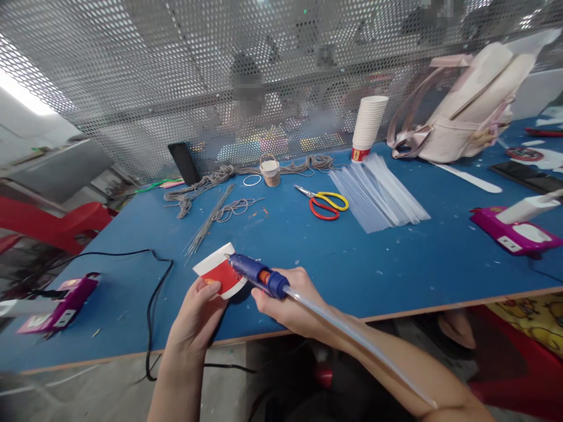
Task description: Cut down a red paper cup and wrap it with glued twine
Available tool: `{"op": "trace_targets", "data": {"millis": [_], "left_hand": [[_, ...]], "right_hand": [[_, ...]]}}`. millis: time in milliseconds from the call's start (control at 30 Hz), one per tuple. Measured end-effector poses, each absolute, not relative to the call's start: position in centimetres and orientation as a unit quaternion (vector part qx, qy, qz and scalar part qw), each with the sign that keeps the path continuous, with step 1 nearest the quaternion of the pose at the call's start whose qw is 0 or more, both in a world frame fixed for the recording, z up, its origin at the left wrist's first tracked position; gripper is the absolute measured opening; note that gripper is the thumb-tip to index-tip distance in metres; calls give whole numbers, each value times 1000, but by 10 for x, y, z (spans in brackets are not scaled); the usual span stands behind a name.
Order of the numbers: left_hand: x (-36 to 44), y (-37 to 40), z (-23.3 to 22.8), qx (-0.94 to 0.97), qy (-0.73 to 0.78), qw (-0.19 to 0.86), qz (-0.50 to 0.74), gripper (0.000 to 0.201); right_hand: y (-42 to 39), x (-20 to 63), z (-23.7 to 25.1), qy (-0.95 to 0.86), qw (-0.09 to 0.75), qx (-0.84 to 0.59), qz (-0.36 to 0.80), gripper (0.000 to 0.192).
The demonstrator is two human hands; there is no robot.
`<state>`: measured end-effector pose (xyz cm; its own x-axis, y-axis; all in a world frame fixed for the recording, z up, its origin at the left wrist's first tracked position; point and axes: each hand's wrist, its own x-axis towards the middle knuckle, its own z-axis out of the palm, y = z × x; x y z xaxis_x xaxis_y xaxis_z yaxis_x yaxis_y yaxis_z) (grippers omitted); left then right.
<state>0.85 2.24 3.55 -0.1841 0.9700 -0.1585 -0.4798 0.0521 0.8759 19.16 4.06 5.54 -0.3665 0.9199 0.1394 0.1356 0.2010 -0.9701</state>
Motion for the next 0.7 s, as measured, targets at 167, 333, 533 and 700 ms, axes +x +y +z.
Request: {"op": "trace_targets", "data": {"millis": [167, 333, 533, 700], "left_hand": [[10, 22, 36, 280, 438, 572, 634, 44], [9, 23, 35, 280, 437, 581, 627, 45], [7, 24, 32, 278, 435, 582, 629, 47], [6, 24, 31, 282, 428, 589, 625, 46]], "right_hand": [[40, 189, 52, -692, 379, -375, 487, 26], [39, 187, 50, -715, 380, -366, 459, 26], [42, 190, 53, -675, 393, -389, 488, 25], [41, 189, 52, -684, 395, -374, 486, 24]]}}
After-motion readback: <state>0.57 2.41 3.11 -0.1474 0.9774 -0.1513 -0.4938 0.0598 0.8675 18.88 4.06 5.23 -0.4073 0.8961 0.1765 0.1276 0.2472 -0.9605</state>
